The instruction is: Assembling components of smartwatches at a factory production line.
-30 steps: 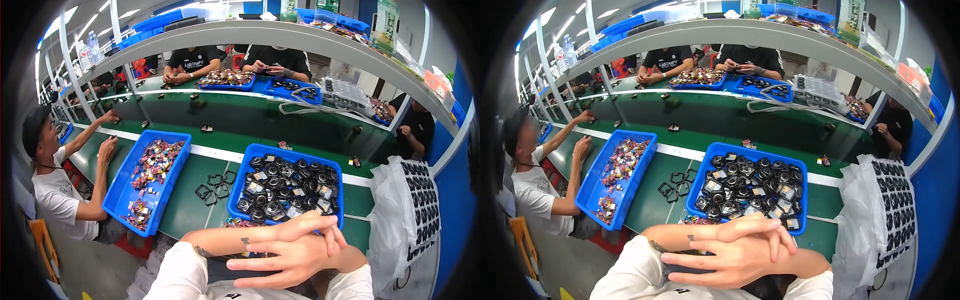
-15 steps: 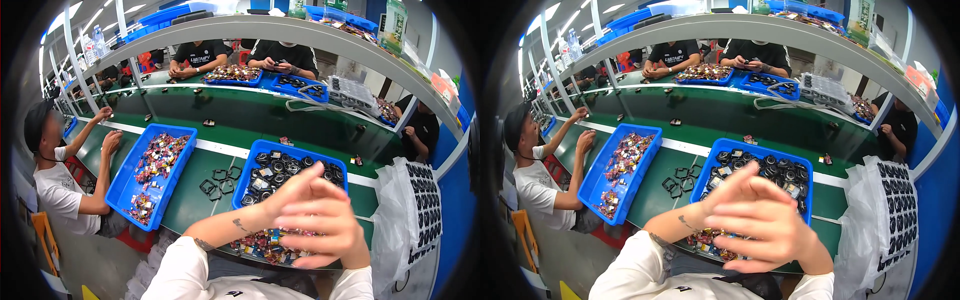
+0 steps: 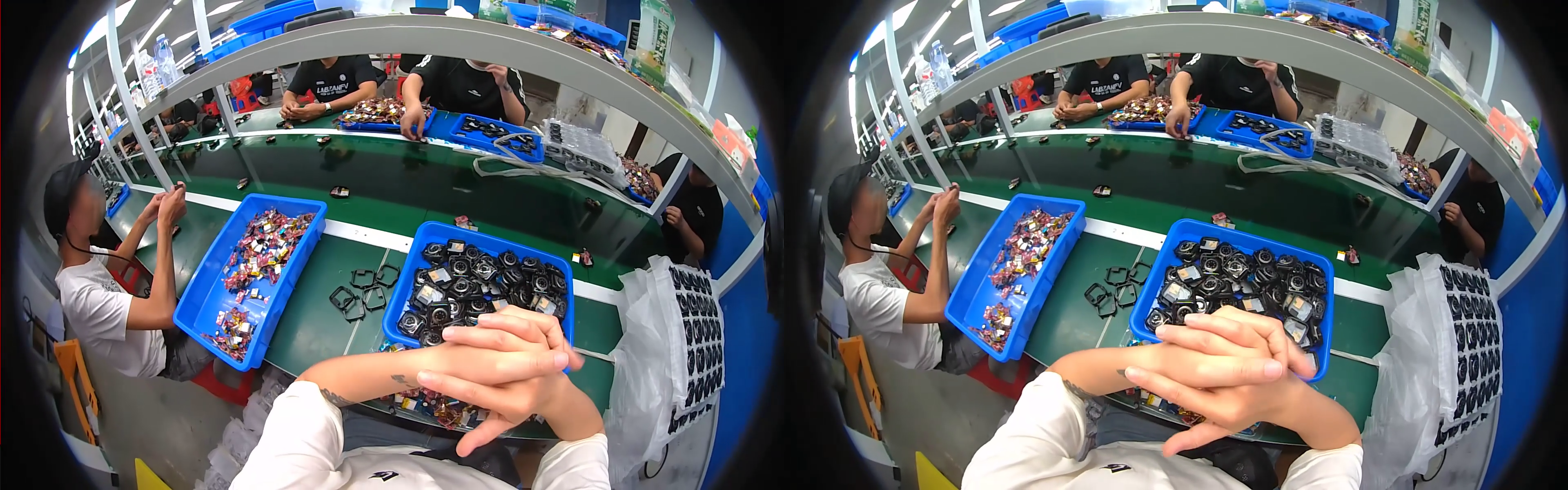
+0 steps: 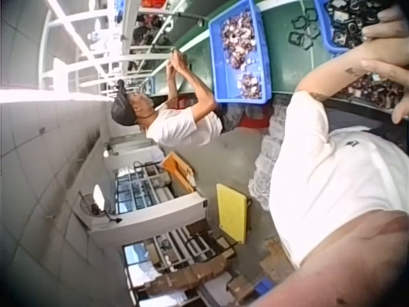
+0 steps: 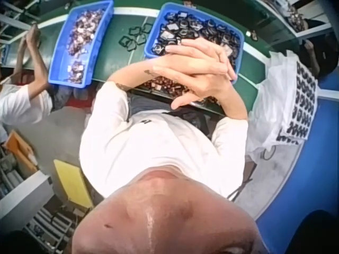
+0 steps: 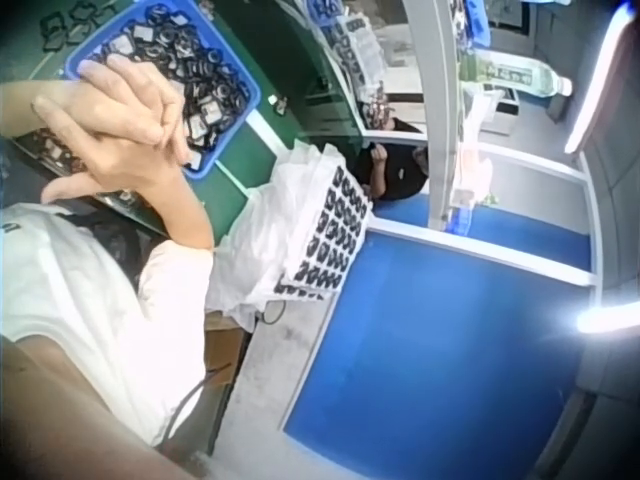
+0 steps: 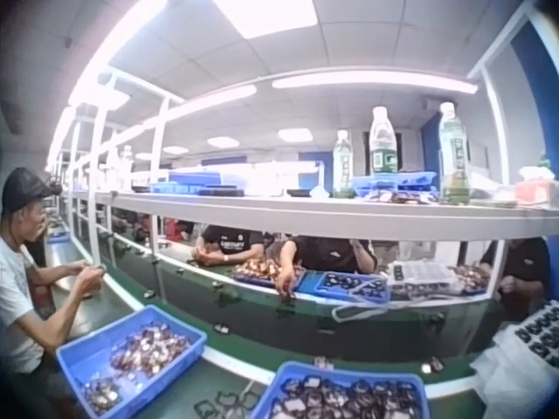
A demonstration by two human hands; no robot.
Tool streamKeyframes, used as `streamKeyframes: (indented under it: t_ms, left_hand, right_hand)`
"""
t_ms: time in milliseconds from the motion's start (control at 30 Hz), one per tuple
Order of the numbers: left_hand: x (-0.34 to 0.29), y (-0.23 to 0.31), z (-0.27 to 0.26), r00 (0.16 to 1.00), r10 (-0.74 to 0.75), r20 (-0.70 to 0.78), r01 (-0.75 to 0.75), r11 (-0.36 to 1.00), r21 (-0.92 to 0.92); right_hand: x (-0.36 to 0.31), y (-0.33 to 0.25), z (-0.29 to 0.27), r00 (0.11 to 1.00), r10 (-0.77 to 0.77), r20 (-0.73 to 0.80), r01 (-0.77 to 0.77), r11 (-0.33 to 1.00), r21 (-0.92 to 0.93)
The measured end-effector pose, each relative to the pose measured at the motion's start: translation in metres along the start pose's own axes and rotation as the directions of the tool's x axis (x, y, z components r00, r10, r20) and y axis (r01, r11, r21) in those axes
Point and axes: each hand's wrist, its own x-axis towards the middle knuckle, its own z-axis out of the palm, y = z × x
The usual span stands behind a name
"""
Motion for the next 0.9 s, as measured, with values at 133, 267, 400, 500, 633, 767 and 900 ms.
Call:
streamKeyframes:
  t_ms: [133, 267, 400, 500, 633, 767, 900]
  left_hand:
    - [0.000, -0.003, 0.002, 0.999, -0.020, 0.028, 0.017, 0.996, 0.087]
    - [0.001, -0.005, 0.002, 0.997, -0.042, 0.065, 0.031, 0.984, 0.174]
    - [-0.001, -0.004, 0.003, 0.993, -0.065, 0.098, 0.037, 0.963, 0.266]
    - [-0.006, -0.001, 0.002, 0.992, -0.075, 0.097, 0.038, 0.940, 0.339]
    - [-0.017, 0.010, -0.003, 0.959, -0.242, 0.147, 0.114, 0.805, 0.582]
    - [-0.041, 0.008, 0.011, 0.985, -0.082, 0.154, -0.068, 0.634, 0.770]
    - [-0.069, 0.000, 0.024, 0.958, -0.172, 0.229, -0.073, 0.625, 0.777]
  right_hand:
    - [-0.007, 0.004, 0.011, 0.994, -0.083, -0.067, 0.092, 0.985, 0.147]
    - [-0.012, 0.008, 0.017, 0.991, -0.110, -0.080, 0.125, 0.969, 0.213]
    - [-0.004, 0.018, 0.005, 0.993, -0.109, -0.049, 0.115, 0.986, 0.119]
    - [-0.003, 0.013, -0.009, 0.992, -0.054, 0.110, 0.039, 0.990, 0.134]
    - [-0.011, -0.008, -0.020, 0.885, 0.107, 0.453, -0.146, 0.988, 0.053]
    - [-0.040, -0.014, -0.002, 0.797, 0.045, 0.602, -0.331, 0.867, 0.373]
    - [-0.040, -0.036, -0.001, 0.805, -0.192, 0.561, -0.178, 0.824, 0.538]
